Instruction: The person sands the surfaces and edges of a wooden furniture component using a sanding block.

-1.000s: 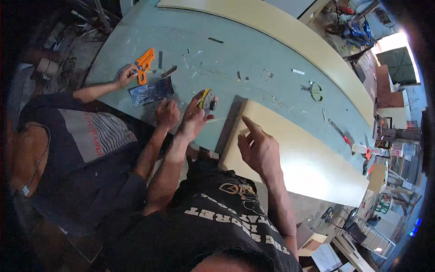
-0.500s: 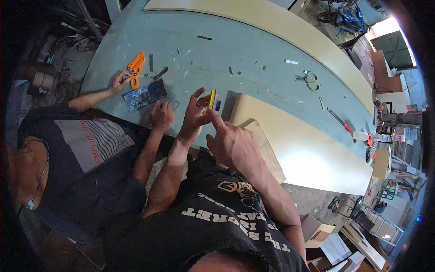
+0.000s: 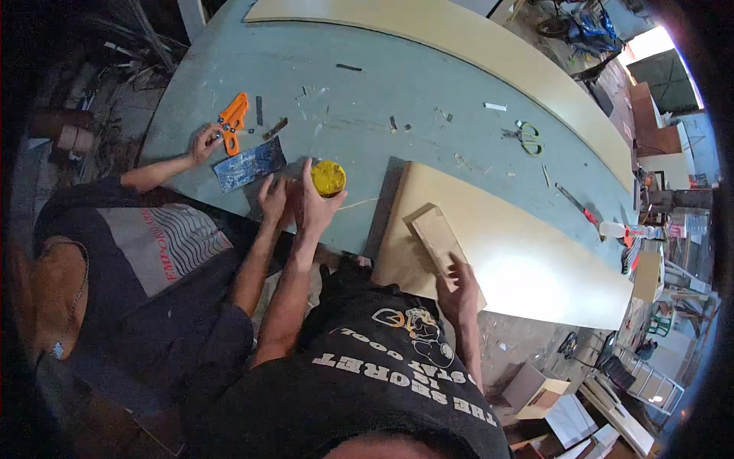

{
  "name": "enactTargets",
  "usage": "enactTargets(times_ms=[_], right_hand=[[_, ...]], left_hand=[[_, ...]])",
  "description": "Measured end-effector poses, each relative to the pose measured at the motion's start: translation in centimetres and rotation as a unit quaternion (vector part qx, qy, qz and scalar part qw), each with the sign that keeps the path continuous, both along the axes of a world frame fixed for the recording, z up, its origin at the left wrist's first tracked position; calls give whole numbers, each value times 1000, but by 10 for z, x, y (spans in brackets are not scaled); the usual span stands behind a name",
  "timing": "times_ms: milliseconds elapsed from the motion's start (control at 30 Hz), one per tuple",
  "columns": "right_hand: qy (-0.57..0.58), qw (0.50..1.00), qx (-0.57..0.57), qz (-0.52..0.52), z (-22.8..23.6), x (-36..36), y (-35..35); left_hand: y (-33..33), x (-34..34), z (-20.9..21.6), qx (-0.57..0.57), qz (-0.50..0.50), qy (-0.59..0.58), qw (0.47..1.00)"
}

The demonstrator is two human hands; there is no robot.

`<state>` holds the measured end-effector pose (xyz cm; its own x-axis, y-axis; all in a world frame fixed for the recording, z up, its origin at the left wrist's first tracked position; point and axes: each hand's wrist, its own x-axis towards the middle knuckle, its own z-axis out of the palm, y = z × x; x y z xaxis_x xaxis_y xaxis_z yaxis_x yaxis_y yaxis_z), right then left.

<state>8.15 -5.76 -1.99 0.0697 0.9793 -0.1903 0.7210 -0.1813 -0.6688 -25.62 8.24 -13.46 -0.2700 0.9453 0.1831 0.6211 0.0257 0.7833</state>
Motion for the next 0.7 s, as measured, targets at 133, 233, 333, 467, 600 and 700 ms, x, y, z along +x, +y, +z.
enactTargets(times_ms=[133, 233, 333, 467, 600, 700], right_hand=[[-82, 995, 1, -48, -1, 22, -15], [-104, 992, 23, -60, -12, 31, -23], [-121, 990, 10, -66, -15, 28, -24], [-138, 986, -42, -86, -18, 28, -30], [-175, 978, -63, -95, -29, 28, -27], [-177, 979, -44, -88, -18, 22, -24]], left_hand=[[3, -1, -8, -50, -16, 24, 998], [0, -1, -8, -2, 18, 75, 997], [-10, 1, -11, -28, 7, 97, 995], [-25, 9, -10, -9, -32, 76, 997], [-42, 11, -8, 9, -18, 53, 998], [-56, 15, -6, 83, -15, 52, 995]])
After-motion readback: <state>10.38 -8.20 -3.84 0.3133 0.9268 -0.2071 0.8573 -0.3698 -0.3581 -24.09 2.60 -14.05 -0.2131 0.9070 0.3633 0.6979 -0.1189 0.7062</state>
